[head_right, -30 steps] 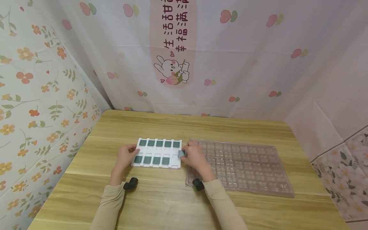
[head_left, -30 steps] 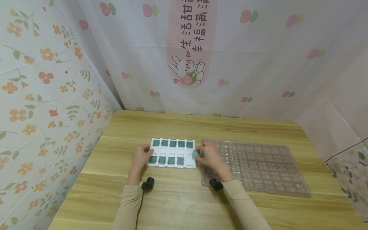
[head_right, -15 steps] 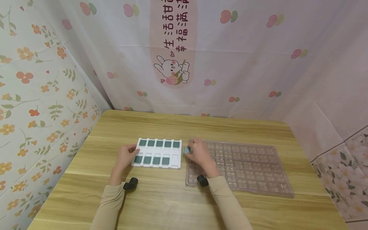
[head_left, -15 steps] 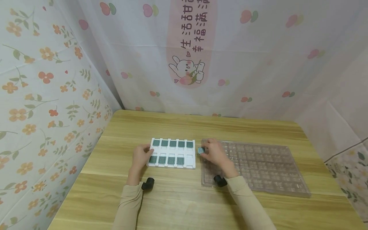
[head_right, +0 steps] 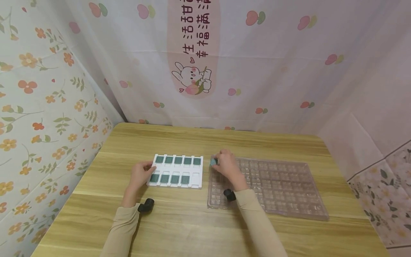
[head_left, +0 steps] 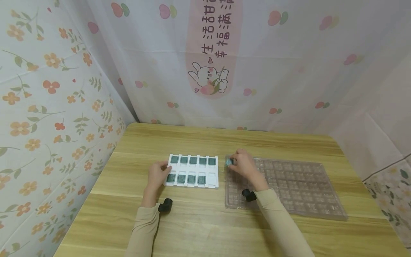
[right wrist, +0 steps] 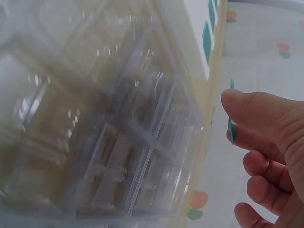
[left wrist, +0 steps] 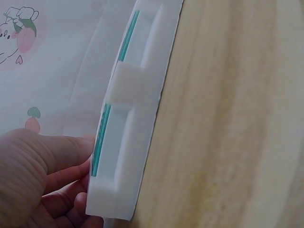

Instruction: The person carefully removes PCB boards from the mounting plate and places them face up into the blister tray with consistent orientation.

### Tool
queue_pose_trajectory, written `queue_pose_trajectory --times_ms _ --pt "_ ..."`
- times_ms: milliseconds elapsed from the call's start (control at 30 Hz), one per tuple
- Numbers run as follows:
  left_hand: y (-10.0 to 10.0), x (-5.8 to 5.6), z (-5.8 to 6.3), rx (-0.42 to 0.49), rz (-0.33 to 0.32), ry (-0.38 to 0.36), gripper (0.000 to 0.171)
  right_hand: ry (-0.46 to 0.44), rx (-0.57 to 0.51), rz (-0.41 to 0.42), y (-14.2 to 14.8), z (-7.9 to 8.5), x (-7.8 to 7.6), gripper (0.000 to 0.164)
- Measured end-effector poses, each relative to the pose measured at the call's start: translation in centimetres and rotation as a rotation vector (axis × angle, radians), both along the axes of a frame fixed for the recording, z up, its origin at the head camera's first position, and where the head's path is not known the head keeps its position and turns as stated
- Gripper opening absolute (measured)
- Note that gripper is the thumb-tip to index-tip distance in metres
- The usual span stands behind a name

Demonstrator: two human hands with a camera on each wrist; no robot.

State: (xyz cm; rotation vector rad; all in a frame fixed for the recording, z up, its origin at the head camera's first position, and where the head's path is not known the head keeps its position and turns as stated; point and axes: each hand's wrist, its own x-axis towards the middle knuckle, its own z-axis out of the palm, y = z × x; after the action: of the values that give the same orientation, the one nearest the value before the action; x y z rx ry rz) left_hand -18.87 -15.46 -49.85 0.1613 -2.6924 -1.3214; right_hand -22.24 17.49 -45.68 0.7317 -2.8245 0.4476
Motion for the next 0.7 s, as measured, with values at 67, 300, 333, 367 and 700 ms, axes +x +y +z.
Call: queue_pose_trajectory --times_ms 67,300,333,367,700 --pt "0.0 0.0 0.0 -0.001 0.000 0.005 0.028 0.009 0.011 -0.003 0.1 0.0 -0.3 0.029" --pt "-0.1 -0.2 -0.2 0.002 -0.001 0.022 0.027 -0.033 0.055 -0.039 0.4 -0.2 -1.4 0.030" --pt "-0.1 -0.2 -0.2 -0.001 0.000 0.026 0.027 -0.047 0.057 -0.048 0.3 -0.3 -1.5 0.030" --pt "-0.1 -0.2 -0.2 -0.001 0.001 0.025 0.027 -0.055 0.062 -0.053 0.3 -0.3 -1.6 0.030" --pt "-0.3 -0.2 -0.2 0.006 -0.005 0.022 0.027 -0.122 0.089 -0.115 0.5 -0.8 -2.2 0.030"
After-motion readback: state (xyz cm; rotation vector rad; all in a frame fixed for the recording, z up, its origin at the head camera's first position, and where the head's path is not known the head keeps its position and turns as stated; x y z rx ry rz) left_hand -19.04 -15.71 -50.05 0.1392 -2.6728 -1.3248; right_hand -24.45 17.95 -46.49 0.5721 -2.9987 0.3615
